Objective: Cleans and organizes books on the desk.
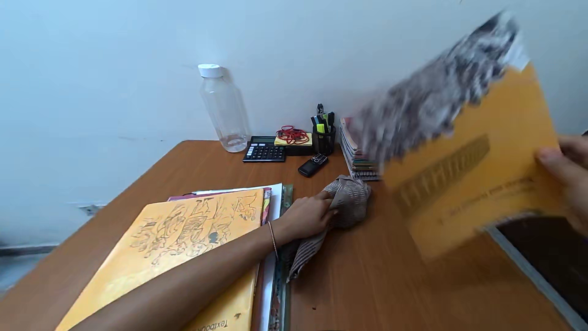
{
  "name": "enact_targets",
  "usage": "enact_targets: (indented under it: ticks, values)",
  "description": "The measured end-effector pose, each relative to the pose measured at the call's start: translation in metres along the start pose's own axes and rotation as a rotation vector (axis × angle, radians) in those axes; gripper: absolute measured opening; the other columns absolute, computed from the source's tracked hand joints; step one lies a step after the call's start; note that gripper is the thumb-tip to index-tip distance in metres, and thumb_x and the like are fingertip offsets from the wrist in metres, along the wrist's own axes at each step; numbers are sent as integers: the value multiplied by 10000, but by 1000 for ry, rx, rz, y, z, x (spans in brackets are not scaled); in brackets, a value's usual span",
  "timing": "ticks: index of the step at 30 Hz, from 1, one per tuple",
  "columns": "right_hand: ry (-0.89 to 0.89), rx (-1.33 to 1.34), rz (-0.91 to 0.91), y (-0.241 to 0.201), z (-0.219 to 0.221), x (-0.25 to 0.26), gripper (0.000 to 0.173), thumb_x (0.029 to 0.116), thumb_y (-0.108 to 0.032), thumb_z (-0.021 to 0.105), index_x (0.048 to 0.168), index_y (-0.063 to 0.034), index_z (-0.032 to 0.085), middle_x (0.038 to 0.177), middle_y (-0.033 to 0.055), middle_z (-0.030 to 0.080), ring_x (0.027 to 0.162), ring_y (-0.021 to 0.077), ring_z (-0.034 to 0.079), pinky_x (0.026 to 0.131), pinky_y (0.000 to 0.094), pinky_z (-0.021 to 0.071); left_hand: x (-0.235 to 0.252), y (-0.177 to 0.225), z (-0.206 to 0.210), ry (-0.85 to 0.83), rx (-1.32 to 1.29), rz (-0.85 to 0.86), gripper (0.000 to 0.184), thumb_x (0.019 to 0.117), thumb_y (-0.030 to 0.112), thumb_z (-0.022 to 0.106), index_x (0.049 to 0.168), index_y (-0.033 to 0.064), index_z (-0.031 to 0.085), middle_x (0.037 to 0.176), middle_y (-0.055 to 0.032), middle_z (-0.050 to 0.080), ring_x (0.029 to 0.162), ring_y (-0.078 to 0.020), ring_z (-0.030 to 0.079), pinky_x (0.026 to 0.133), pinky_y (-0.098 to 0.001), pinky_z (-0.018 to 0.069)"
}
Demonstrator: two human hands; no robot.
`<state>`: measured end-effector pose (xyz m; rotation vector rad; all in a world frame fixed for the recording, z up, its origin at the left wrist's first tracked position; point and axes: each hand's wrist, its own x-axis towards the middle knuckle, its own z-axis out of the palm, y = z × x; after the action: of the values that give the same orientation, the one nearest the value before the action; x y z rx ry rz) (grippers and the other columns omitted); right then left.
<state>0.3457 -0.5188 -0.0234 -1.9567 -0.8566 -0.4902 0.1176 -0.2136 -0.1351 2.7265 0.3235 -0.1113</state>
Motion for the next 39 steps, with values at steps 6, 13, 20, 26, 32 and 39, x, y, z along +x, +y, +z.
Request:
enact_targets:
  ticks: [6,13,20,26,32,39]
  values:
    - [185,785,558,-12,106,48,214,1068,-122,464,1249,-41,546,1061,24,587,918,74,623,829,288,546,4,-3,1,-44,11,-4,379,1108,267,434,1246,-6,657,1354,-174,608,1086,-365,664,916,-575,515]
    - [160,1018,998,11,209,46,481,1065,-96,488,1502,7,314,1398,208,468,1147,248,577,927,355,520,4,-2,-1,-86,13,-10,406,1119,284,404,1282,-12,629,1377,-190,583,1107,-379,650,925,-584,500]
    - [-143,902,888,30,207,40,364,1088,-282,497,1314,3,483,918,68,666,702,81,667,645,222,559,6,0,-2,-131,26,0,411,1122,289,398,1296,-15,614,1401,-192,568,1137,-382,640,941,-589,494]
    - [105,946,864,12,229,30,296,1069,-171,541,1248,62,504,990,86,558,676,63,613,650,206,558,5,-1,-2,-145,25,6,413,1124,291,392,1285,-20,611,1390,-193,573,1121,-383,644,928,-583,495]
    - [38,911,876,2,246,39,452,1090,-296,500,1326,87,455,985,133,620,688,104,670,659,236,580,5,-2,-3,-160,16,6,413,1125,286,384,1288,-25,601,1379,-203,572,1121,-390,638,925,-586,488]
    - [-198,672,911,6,235,58,416,1087,-315,511,1272,57,505,856,71,568,595,92,610,571,233,552,7,-1,-1,-161,19,21,407,1124,284,390,1275,-26,607,1363,-200,577,1100,-381,644,911,-576,496]
